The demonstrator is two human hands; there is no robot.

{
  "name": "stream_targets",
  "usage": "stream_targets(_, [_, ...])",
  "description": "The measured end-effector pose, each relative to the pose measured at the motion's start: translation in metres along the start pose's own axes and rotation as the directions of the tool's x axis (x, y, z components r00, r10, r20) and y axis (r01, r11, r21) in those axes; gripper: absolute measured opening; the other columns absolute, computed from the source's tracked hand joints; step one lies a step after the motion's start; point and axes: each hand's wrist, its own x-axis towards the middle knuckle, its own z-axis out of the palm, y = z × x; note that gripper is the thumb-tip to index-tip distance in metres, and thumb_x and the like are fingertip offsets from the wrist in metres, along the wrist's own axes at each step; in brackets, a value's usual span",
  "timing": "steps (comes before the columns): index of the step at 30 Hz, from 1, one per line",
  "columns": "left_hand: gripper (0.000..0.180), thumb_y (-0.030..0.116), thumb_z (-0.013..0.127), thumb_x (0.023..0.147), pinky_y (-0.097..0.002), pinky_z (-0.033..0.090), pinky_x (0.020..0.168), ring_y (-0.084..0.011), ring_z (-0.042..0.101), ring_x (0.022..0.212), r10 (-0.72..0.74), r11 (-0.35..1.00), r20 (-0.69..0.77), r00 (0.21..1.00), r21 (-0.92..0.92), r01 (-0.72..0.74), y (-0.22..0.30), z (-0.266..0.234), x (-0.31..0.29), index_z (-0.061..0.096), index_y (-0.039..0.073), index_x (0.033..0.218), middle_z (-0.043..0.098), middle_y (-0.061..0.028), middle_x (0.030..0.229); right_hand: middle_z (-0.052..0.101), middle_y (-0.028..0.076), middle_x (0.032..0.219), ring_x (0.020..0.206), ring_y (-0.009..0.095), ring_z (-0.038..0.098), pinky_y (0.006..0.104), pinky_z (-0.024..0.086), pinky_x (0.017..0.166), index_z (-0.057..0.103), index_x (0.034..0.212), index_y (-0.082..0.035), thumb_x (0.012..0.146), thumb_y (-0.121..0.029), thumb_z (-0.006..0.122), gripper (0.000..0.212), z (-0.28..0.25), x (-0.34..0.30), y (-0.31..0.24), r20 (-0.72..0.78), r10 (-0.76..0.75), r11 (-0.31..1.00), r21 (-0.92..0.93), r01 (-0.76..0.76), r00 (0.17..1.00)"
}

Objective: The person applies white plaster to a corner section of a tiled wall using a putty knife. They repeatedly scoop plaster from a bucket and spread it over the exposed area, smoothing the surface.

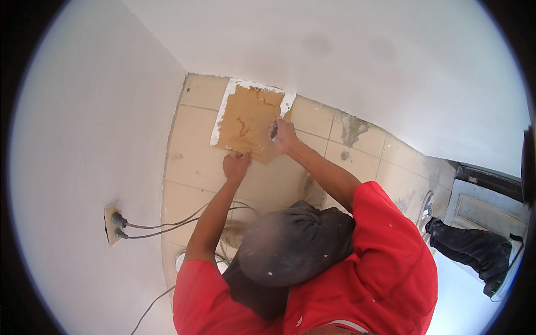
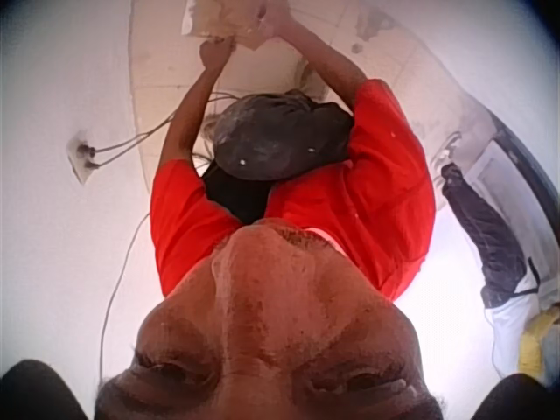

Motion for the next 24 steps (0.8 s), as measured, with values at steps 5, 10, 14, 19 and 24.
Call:
stream_targets(5, [0.035, 0.03, 0.078, 0.092, -0.0274, 0.057, 0.062, -0.0161, 0.076, 0.067, -0.013, 1.0, -0.009, 1.0, 0.01, 0.014, 0.002, -0.001, -0.002, 0.07, -0.003, 0.084, 0.077, -0.011, 0.078, 0.053, 0.005, 0.076, 0.063, 0.019, 0.052, 0.0358, 0.047, 0.059, 0.05, 0.094, -0.008, 0.109, -0.021, 0.042, 0.022, -0.004, -0.015, 0.007, 0.006, 0.028, 1.0, 0.004, -0.028, 1.0])
stream_targets(10, [0.034, 0.03, 0.079, 0.091, -0.0274, 0.057, 0.061, -0.0162, 0.076, 0.068, -0.011, 1.0, -0.008, 1.0, -0.003, 0.011, 0.01, -0.002, -0.006, 0.071, -0.003, 0.086, 0.077, -0.0112, 0.079, 0.052, 0.004, 0.076, 0.062, 0.018, 0.052, 0.034, 0.047, 0.057, 0.048, 0.094, -0.008, 0.109, -0.021, 0.042, 0.021, -0.005, -0.006, 0.001, -0.042, 0.003, 1.0, 0.002, -0.003, 0.999])
stream_targets(14, [0.034, 0.03, 0.079, 0.091, -0.0274, 0.057, 0.061, -0.0162, 0.076, 0.068, -0.004, 0.999, 0.003, 1.0, -0.05, 0.004, 0.007, 0.001, -0.004, 0.071, -0.003, 0.086, 0.077, -0.0108, 0.079, 0.052, 0.004, 0.075, 0.062, 0.017, 0.051, 0.0338, 0.047, 0.057, 0.048, 0.093, -0.009, 0.109, -0.021, 0.042, 0.021, 0.01, 0.003, 0.001, 0.022, 0.026, 0.999, -0.046, -0.025, 0.999])
stream_targets(19, [0.035, 0.031, 0.078, 0.092, -0.0278, 0.057, 0.062, -0.0158, 0.076, 0.068, 0.007, 0.999, -0.018, 1.0, 0.033, -0.006, 0.005, -0.002, -0.005, 0.072, -0.003, 0.086, 0.077, -0.0109, 0.079, 0.053, 0.005, 0.076, 0.063, 0.019, 0.052, 0.0358, 0.046, 0.057, 0.05, 0.095, -0.008, 0.106, -0.016, 0.045, 0.014, 0.006, -0.019, 0.011, 0.026, 0.092, 0.996, 0.007, -0.092, 0.995])
stream_targets(24, [0.036, 0.031, 0.078, 0.092, -0.0282, 0.056, 0.061, -0.0153, 0.075, 0.067, 0.053, 0.999, -0.002, 0.999, -0.005, -0.053, 0.0, 0.001, -0.001, 0.072, -0.003, 0.085, 0.077, -0.0104, 0.077, 0.054, 0.005, 0.076, 0.063, 0.019, 0.053, 0.0358, 0.046, 0.057, 0.05, 0.094, -0.008, 0.104, -0.014, 0.045, 0.012, 0.004, 0.011, 0.0, -0.001, 0.008, 1.0, -0.004, -0.008, 1.0])
